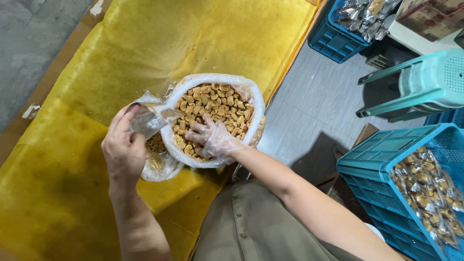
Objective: The person scoops snack pieces from a large bag into small clear pouches, weighs each pouch on a digital scale, and places the filled pouches into a blue crate. The person repeats this process multiple times throughout the clip.
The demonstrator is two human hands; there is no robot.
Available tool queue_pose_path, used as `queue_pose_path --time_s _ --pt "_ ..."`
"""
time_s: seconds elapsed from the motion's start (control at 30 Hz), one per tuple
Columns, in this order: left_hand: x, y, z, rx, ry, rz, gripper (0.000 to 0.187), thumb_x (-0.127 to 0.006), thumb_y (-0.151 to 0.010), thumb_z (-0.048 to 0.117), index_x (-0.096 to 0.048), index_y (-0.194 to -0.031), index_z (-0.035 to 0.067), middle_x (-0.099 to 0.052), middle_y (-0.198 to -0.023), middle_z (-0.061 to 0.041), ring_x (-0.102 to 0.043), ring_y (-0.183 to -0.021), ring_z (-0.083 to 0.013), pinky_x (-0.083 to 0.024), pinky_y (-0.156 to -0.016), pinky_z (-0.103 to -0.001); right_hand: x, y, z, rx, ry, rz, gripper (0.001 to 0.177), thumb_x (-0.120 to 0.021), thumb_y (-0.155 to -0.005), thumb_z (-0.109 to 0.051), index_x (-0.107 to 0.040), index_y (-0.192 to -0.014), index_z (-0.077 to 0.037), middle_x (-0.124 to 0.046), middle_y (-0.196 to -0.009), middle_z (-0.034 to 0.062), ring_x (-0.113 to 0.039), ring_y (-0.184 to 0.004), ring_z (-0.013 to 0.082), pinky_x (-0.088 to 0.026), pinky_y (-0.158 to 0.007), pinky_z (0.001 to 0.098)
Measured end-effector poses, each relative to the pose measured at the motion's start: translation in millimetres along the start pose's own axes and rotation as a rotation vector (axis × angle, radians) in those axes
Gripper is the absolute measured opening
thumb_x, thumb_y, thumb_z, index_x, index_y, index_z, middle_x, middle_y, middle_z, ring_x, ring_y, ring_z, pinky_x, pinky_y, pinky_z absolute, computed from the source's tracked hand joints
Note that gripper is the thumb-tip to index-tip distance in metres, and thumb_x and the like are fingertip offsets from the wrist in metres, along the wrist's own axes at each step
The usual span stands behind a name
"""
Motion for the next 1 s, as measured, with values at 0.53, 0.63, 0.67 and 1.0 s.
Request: queue_pose_path --time_s 0.53,0.63,0.67,1.0 --pt "-11 0 17 -0.106 -0.086 0.022 0.050 -0.048 -0.081 -0.015 -0.067 -0.126 -0.006 -0.064 -0.137 -0.019 -0.070 -0.100 -0.0249 -0.056 -0.068 -0.032 -1 4 20 -0.234 -0.057 -0.168 0.073 -0.074 -0.083 -0.026 -0.048 -0.150 -0.032 -0.021 -0.167 0.0186 -0.038 -0.145 0.0422 -0.050 -0.106 0.0468" --pt "-7 11 11 -0.044 -0.114 0.033 0.051 -0.047 -0.083 -0.012 -0.069 -0.128 -0.003 -0.066 -0.140 -0.018 -0.071 -0.109 -0.0251 -0.055 -0.073 -0.031 -4 -4 22 -0.291 -0.037 -0.111 0.064 -0.060 -0.089 -0.007 -0.048 -0.149 -0.028 -0.017 -0.166 0.0184 -0.042 -0.137 0.0448 -0.054 -0.097 0.0479" --pt "-7 13 5 0.042 -0.092 0.014 0.051 -0.047 -0.082 -0.011 -0.068 -0.128 -0.002 -0.066 -0.140 -0.017 -0.070 -0.098 -0.0248 -0.055 -0.070 -0.031 -4 -6 23 -0.296 -0.006 -0.078 0.065 -0.054 -0.091 0.002 -0.046 -0.148 -0.028 -0.015 -0.165 0.0169 -0.042 -0.134 0.0464 -0.055 -0.094 0.0491" --pt "-15 11 7 -0.039 -0.056 -0.044 0.056 -0.048 -0.083 -0.009 -0.067 -0.135 -0.002 -0.063 -0.146 -0.019 -0.068 -0.122 -0.0266 -0.061 -0.089 -0.033 -9 -1 32 -0.157 -0.105 0.078 0.041 -0.065 -0.085 -0.014 -0.061 -0.125 -0.017 -0.047 -0.136 0.0245 -0.057 -0.114 0.0404 -0.054 -0.087 0.0509"
Point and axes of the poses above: each hand's wrist, its own y-axis away from the middle knuckle, its own x-axis out of the back of the hand, z = x × y, the point moved 6 cm from there along -y, towards the middle knuckle
